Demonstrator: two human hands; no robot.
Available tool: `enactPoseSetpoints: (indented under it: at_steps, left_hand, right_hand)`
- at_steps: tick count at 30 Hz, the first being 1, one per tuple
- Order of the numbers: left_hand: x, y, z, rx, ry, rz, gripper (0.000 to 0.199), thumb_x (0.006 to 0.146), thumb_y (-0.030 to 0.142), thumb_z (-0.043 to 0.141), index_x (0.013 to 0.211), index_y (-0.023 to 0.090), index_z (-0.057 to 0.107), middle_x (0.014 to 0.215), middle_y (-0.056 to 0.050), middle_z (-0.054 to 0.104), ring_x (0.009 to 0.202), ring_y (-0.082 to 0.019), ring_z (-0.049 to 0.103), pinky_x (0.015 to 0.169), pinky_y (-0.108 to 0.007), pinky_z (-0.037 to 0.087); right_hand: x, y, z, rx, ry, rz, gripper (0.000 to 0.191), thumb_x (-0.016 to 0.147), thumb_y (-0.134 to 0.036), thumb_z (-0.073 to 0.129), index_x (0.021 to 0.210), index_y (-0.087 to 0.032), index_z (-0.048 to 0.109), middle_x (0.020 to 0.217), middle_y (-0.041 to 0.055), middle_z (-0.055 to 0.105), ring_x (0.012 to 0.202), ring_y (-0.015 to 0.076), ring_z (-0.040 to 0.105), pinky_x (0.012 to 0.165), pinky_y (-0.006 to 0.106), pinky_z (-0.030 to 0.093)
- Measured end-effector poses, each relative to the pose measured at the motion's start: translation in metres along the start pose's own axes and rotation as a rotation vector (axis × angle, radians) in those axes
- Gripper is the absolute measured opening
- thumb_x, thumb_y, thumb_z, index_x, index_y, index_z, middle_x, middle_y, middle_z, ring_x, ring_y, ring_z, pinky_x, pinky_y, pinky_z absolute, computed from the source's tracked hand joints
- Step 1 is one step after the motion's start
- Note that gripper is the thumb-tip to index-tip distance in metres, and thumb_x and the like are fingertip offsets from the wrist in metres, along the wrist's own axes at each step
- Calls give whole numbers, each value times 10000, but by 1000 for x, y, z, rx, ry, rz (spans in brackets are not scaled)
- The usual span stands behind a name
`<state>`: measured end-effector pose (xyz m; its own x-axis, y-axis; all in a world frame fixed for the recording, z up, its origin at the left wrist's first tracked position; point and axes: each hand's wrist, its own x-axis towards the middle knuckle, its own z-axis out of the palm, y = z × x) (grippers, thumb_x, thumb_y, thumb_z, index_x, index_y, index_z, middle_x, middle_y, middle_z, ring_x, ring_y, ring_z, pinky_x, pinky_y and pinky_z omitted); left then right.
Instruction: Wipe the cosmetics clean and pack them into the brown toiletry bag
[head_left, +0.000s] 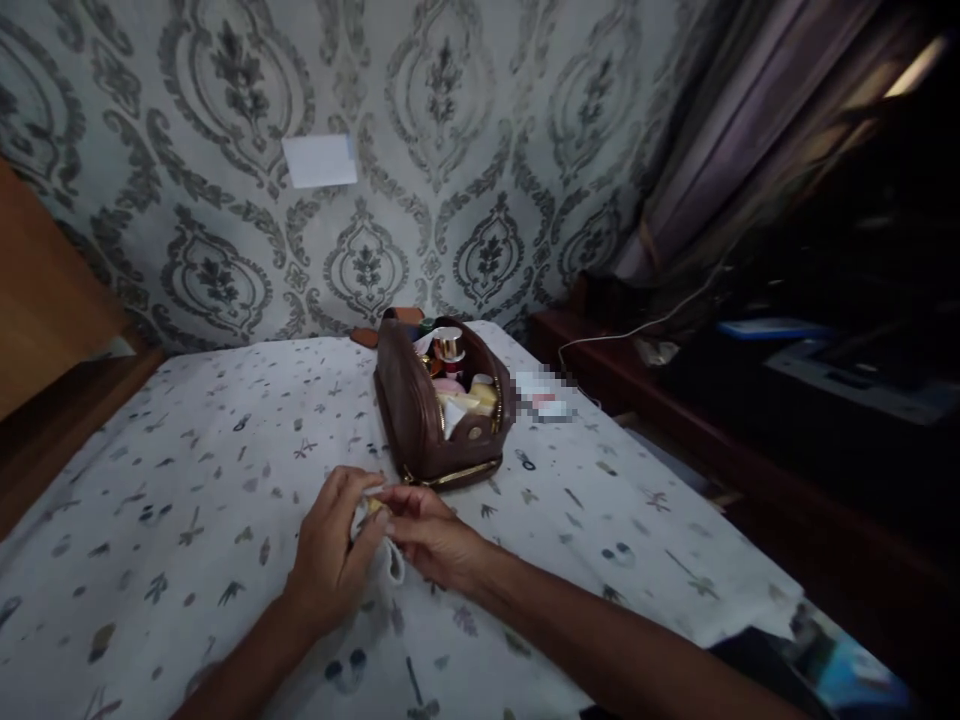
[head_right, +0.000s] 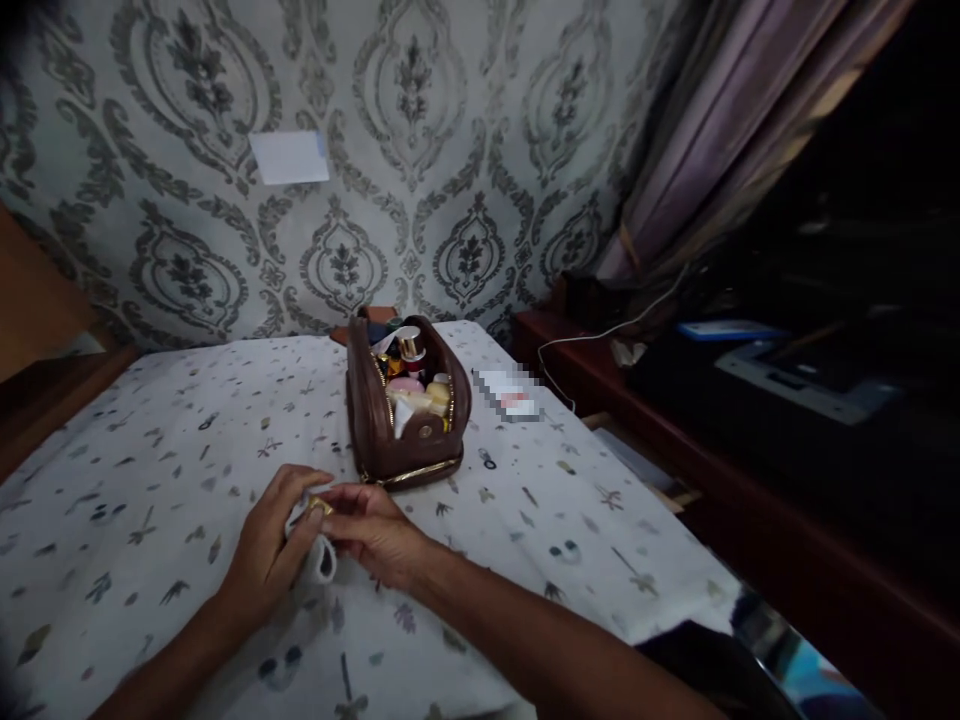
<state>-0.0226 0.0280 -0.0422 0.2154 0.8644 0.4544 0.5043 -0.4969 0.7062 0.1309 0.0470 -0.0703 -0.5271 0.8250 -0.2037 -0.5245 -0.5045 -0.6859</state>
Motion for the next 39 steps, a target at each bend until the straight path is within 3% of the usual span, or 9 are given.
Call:
enactPoseSetpoints:
  at_steps: [6,10,13,17,22,27,31,36,39]
  left_hand:
    - [1,-2,4,-28,2,-236,367,954,510,443,1107,221,611,1099,-76,634,1069,-249,614,941,-397,466]
    - [6,-6,5,-153,-28,-406,479,904,625,444,1085,212,607,1126,-87,666,1121,-283,612,978,-424,464]
    - [9,-6,5,-287,-62,-475,526,875,681,452,999,198,619,1024,-79,700,1006,-279,649,916,-407,497]
    - [13,-5,0,-352,-35,-516,499,846,684,515,915,199,611,870,-41,701,813,-238,661,763,-346,525]
    - [22,-18,-19,-48,41,-345,463,863,659,491,867,214,618,767,-21,680,723,-212,642,683,-302,503]
    - [37,-41,-50,575,119,-260,524,913,636,356,1084,221,628,1051,-89,724,878,-277,673,779,-387,518]
    - [40,-72,-58,815,10,-210,717,902,656,319,1344,132,529,1351,-194,608,1242,-396,558,983,-541,475]
    - [29,-107,-49,762,-80,-231,694,927,613,310,1396,134,488,1390,-185,594,1313,-346,538,1076,-547,423]
    - [26,-111,-47,784,-114,-234,664,946,572,292,1389,128,511,1409,-192,582,1321,-341,536,1085,-550,408]
  right_hand:
    - [4,0,-8,-218,-48,-35,572,450,-416,978,884,-160,706,771,-32,632,673,85,561,634,220,414]
    - [6,-4,-11,-598,-87,-309,526,493,-427,948,908,-188,729,871,-21,548,757,112,514,689,254,412]
    - [4,-4,-11,-730,-96,-428,482,550,-450,921,920,-203,735,905,-6,517,827,144,513,727,274,425]
    - [1,-2,-8,-660,-122,-367,594,495,-524,937,965,-226,731,935,-11,519,816,134,511,727,272,433]
    - [-4,-8,-4,-585,-151,-309,674,428,-491,970,1002,-218,744,936,-18,553,772,109,534,693,249,439]
    - [-12,-23,1,-592,-96,-409,577,564,-489,918,1035,-212,733,954,-3,556,811,119,551,653,227,447]
    - [-24,-47,6,-645,58,-631,468,680,-400,871,1096,-235,733,956,11,570,795,121,545,668,245,448]
    - [-42,-109,5,-852,293,-924,380,771,-329,806,1129,-246,712,1104,66,618,890,176,577,673,274,460]
    - [-40,-149,0,-1087,427,-1005,396,805,-288,751,1185,-236,649,1012,45,639,856,173,582,703,286,456]
